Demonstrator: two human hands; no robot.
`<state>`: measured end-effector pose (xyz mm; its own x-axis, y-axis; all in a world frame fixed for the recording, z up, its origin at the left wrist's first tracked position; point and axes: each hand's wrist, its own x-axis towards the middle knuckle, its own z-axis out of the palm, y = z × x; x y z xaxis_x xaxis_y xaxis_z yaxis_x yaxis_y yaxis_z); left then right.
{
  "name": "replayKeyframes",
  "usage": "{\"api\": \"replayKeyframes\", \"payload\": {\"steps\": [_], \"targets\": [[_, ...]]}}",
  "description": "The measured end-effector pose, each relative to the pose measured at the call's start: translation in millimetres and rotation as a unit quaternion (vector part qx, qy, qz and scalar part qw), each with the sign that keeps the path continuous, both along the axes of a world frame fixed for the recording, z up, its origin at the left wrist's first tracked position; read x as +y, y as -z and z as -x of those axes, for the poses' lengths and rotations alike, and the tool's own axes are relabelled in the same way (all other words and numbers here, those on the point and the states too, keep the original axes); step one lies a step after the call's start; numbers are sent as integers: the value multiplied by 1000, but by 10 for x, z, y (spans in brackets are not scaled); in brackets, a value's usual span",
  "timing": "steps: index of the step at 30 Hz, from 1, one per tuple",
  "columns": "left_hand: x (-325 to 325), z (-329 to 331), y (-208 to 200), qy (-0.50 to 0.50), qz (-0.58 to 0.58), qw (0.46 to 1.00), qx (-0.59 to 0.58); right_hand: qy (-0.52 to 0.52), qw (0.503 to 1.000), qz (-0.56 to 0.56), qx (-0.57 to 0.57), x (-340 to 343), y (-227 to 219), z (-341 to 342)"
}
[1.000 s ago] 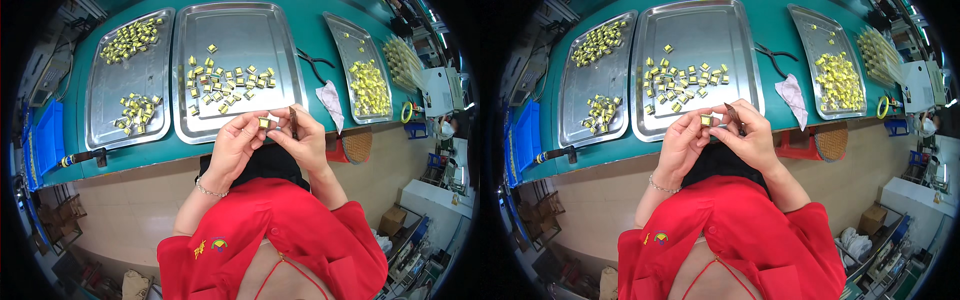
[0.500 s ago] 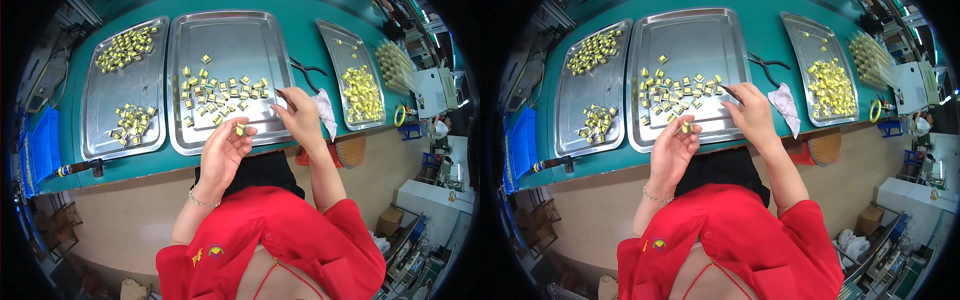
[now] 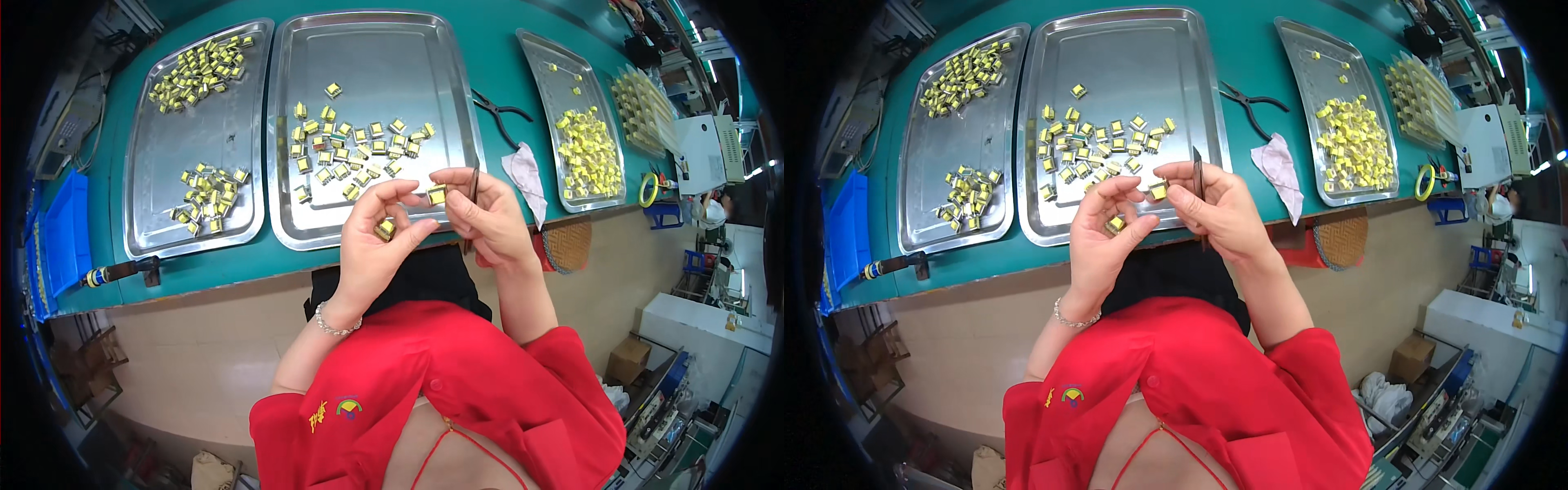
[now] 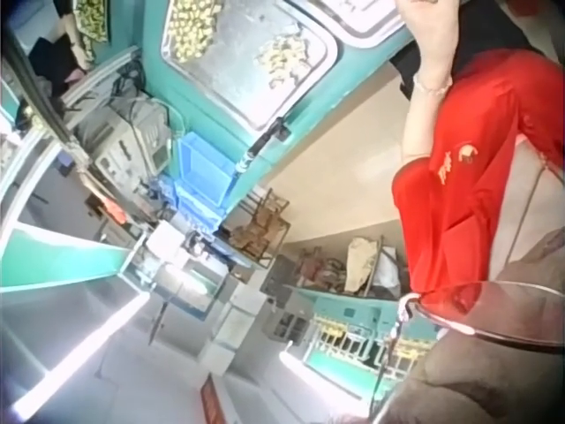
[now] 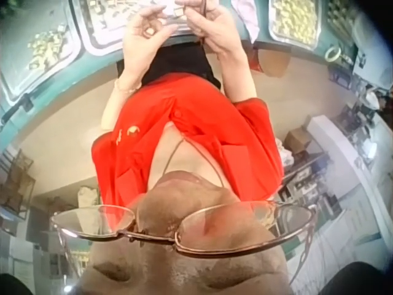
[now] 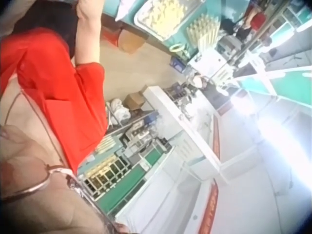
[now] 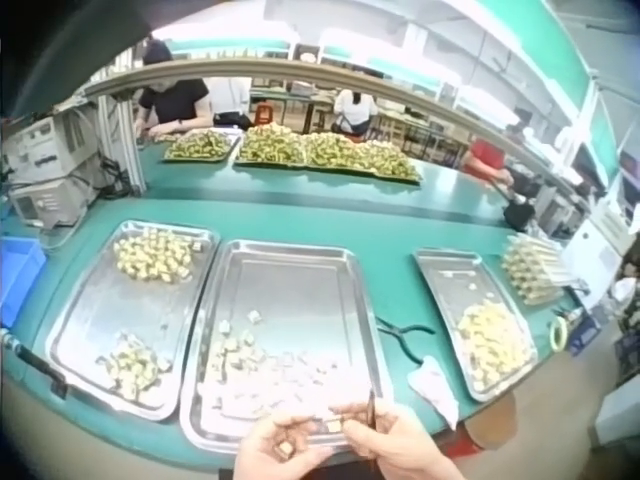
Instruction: The person assembles small yellow electronic components at a workbench using tweezers, taking them from metal trays.
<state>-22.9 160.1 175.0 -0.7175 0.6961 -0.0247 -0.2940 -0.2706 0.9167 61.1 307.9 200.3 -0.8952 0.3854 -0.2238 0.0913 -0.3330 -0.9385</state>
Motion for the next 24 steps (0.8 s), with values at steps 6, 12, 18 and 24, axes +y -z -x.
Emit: {"api": "replayKeyframes", "payload": {"steps": [6, 12, 18, 24], "targets": [[24, -66, 48, -25, 4, 995, 94, -11, 995, 94, 21, -112, 14, -135], [-8, -112, 29, -28, 1, 996, 88, -7, 995, 96, 28, -151, 38, -174], [-25, -118, 32, -19, 5, 997, 78, -11, 994, 100, 42, -169, 44, -185], [-11, -91, 5, 71, -60, 975, -203, 53, 977, -192, 77, -268, 74, -156]]}}
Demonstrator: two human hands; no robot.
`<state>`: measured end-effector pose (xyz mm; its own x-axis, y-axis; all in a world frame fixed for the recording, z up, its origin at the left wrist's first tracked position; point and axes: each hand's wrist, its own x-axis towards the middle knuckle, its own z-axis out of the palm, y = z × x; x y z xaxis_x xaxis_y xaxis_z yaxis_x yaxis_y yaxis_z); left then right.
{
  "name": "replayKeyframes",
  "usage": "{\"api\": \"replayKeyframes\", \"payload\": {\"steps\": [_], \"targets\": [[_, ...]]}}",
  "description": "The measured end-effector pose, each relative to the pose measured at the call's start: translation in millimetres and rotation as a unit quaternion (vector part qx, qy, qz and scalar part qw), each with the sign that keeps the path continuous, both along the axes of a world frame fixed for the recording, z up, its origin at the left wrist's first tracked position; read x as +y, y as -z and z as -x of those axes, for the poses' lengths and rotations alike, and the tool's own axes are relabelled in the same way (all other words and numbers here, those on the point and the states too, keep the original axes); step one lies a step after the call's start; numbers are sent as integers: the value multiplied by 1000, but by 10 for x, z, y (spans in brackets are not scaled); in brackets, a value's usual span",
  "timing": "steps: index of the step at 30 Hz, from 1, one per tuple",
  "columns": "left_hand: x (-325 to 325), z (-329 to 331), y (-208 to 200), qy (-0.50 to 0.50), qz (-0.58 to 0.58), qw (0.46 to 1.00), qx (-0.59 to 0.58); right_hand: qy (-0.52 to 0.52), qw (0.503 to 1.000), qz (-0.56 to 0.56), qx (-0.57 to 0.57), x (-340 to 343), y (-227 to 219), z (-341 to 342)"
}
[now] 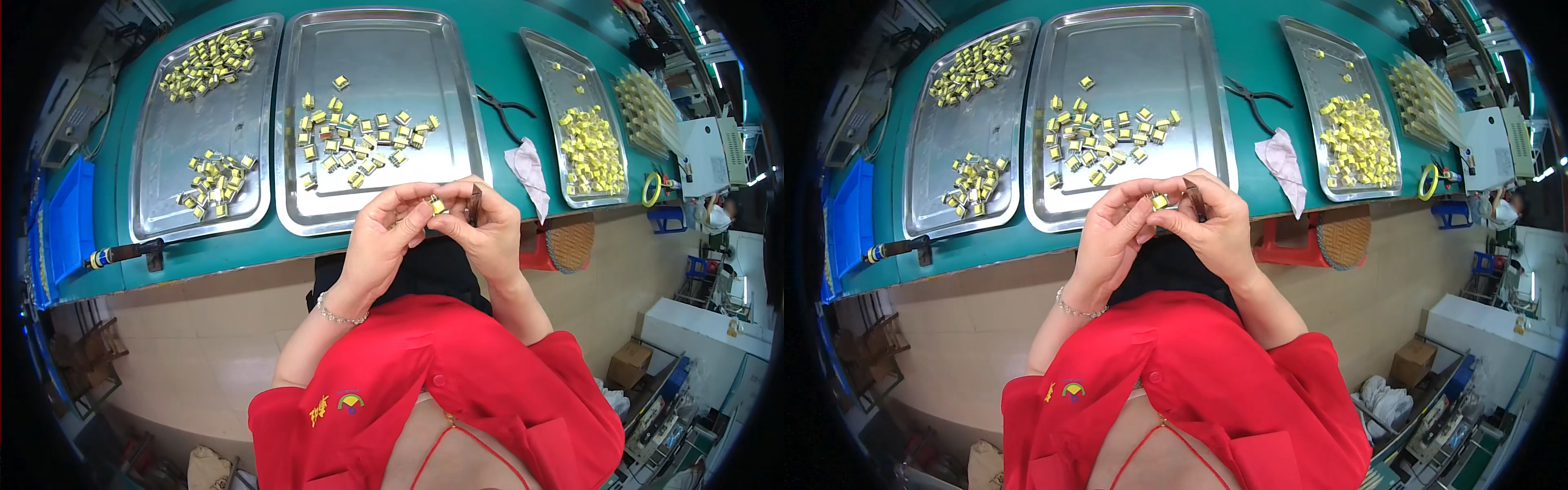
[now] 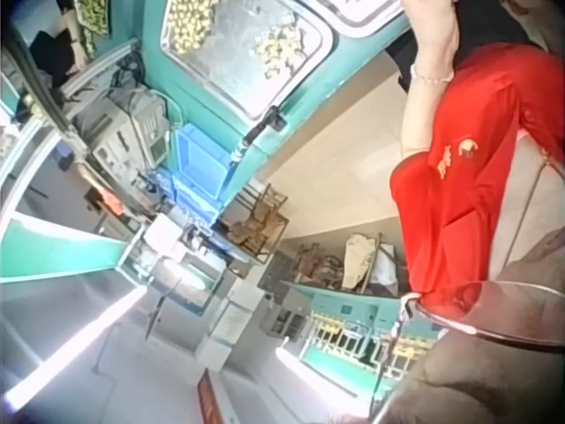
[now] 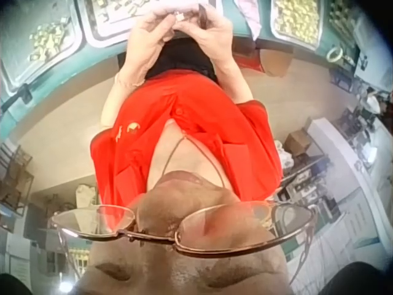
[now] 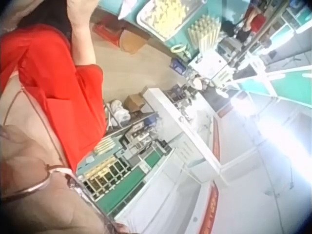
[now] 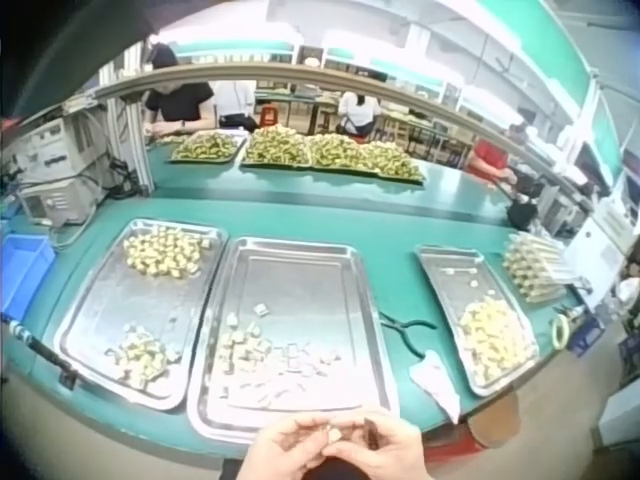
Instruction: The person assembles small yellow electronic components at a workbench using tweezers, taking them from metal trays.
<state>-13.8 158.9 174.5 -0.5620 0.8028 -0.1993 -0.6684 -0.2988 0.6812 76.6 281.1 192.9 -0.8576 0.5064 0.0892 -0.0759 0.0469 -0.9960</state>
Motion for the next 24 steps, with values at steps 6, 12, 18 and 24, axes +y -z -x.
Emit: {"api": "replayKeyframes", "payload": {"steps": [6, 12, 18, 24], "targets": [[-36, 24, 73, 27, -62, 993, -97, -20, 999, -32, -20, 39, -78, -3], [-37, 35, 98, 36, -61, 994, -84, -28, 999, -23, -17, 76, -33, 5], [-26, 53, 67, 23, -29, 999, -19, -28, 1000, -2, -13, 88, -1, 51], [-47, 131, 79, -6, -7, 1000, -28, -27, 983, -146, -108, 416, -58, 214]]}}
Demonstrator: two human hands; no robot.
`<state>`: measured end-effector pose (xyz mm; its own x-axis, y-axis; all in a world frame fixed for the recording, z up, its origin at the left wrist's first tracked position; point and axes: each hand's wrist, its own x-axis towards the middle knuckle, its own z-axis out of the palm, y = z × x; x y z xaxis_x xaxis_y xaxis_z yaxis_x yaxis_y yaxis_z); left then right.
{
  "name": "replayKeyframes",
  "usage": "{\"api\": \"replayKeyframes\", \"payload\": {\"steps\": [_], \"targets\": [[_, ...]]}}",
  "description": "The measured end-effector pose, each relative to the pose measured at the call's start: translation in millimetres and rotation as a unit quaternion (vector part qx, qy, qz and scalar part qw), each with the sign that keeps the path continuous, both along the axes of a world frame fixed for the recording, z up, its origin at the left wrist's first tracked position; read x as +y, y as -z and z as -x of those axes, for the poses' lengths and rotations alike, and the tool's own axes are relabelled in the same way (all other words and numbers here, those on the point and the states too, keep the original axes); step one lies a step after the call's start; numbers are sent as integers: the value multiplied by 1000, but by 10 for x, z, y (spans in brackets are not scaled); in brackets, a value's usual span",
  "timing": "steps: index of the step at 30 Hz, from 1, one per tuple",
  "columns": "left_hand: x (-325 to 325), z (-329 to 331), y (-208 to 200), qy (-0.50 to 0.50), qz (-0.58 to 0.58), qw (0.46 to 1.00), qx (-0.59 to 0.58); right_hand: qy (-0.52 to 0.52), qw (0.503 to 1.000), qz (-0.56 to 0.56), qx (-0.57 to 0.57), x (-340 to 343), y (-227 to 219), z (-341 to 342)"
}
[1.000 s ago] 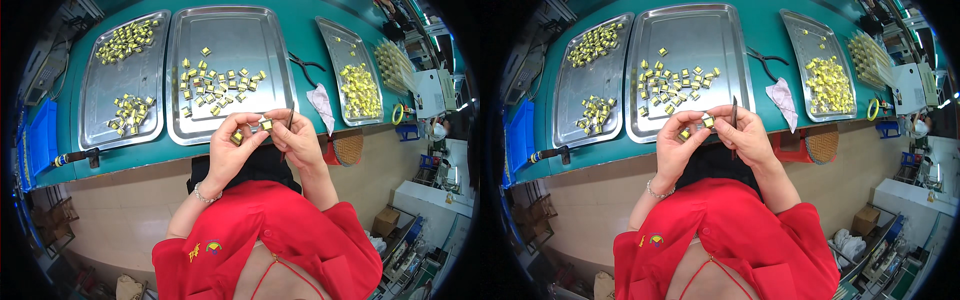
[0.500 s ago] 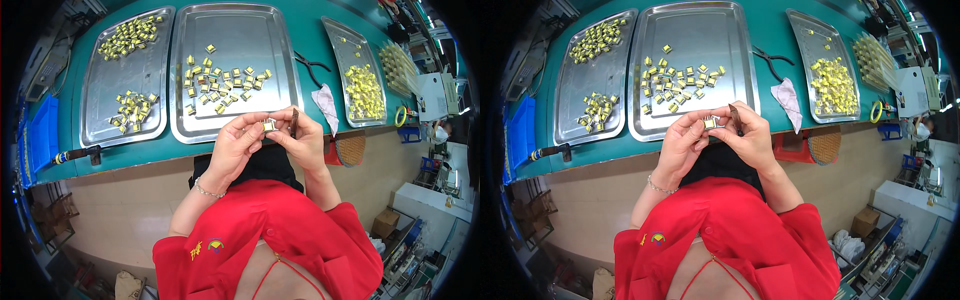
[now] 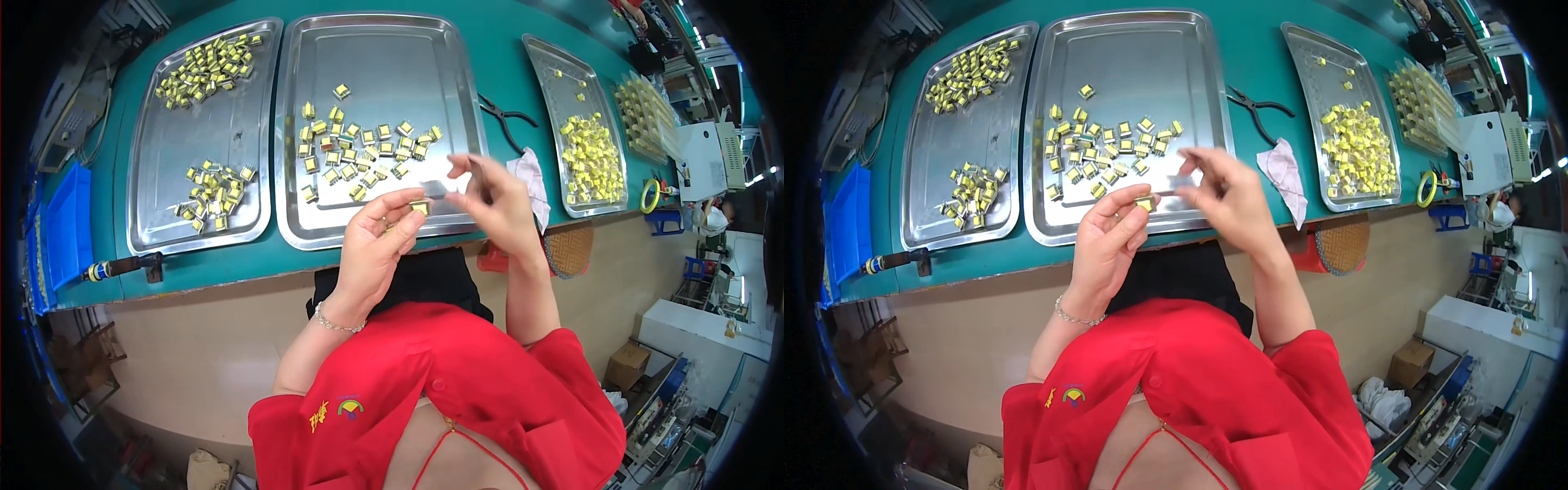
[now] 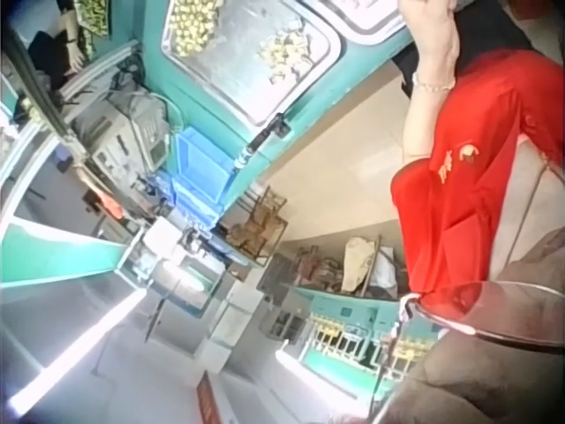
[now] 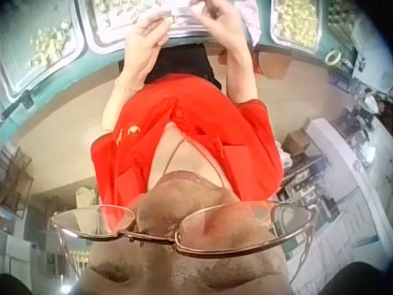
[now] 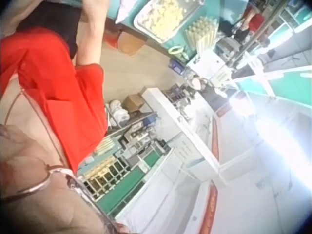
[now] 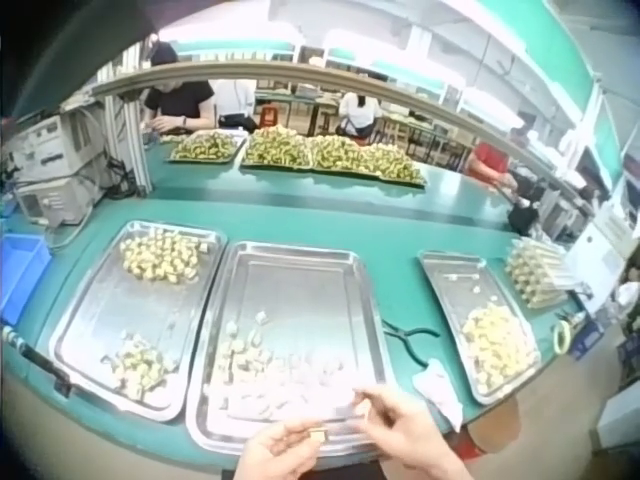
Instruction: The person assembles small yellow electronic components at a workbench using tweezers, taking them from metal trays.
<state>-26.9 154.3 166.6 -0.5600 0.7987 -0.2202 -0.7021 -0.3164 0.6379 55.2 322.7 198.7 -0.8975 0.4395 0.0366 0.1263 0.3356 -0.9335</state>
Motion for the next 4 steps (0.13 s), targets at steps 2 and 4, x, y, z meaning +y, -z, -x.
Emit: {"api": "replayKeyframes", "payload": {"steps": [2, 4], "targets": [[-3, 23, 22, 4, -19, 999, -30, 15, 988, -156, -16, 235, 112, 179], [2, 44, 43, 18, -44, 995, -87, 0, 970, -244, -14, 351, 192, 377]]}}
